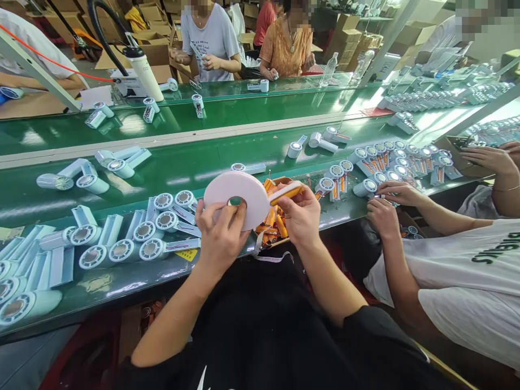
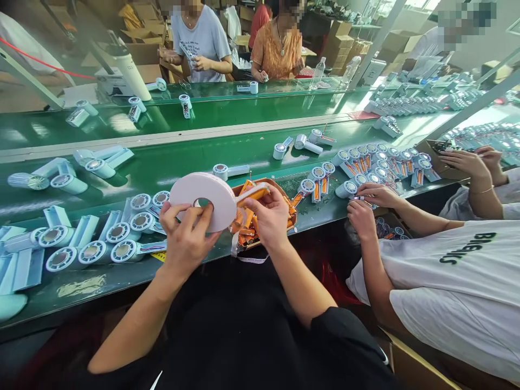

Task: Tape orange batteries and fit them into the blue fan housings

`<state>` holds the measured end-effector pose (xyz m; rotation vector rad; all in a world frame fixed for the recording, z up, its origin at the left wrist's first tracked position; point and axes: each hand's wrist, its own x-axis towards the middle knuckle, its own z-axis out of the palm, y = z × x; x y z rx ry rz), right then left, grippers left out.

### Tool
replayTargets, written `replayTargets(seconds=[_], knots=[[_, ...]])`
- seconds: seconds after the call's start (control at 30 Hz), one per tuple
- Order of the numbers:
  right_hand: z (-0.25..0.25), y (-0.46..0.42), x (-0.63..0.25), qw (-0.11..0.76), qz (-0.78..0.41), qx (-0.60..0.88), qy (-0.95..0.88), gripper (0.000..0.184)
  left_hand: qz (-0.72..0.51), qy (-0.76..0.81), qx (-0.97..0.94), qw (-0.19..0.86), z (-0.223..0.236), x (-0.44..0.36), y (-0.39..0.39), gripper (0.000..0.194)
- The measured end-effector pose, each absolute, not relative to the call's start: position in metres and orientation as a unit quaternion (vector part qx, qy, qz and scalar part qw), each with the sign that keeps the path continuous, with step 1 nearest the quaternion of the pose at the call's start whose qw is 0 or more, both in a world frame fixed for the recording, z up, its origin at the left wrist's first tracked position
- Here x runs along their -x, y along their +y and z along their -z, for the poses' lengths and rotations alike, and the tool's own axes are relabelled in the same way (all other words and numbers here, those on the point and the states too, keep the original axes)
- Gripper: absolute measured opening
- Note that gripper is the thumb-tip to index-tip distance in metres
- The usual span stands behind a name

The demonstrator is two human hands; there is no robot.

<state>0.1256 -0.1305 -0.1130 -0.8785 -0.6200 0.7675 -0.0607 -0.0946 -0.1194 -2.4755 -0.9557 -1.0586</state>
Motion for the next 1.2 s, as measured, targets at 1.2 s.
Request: replayTargets(seconds=[1.2], knots=[[0.174, -0.195, -0.288, 0.809, -0.282, 0.483, -0.183, 0.065, -0.116, -0.31, 0.943, -0.033, 0.072, -0.307, 0.111, 0.063]])
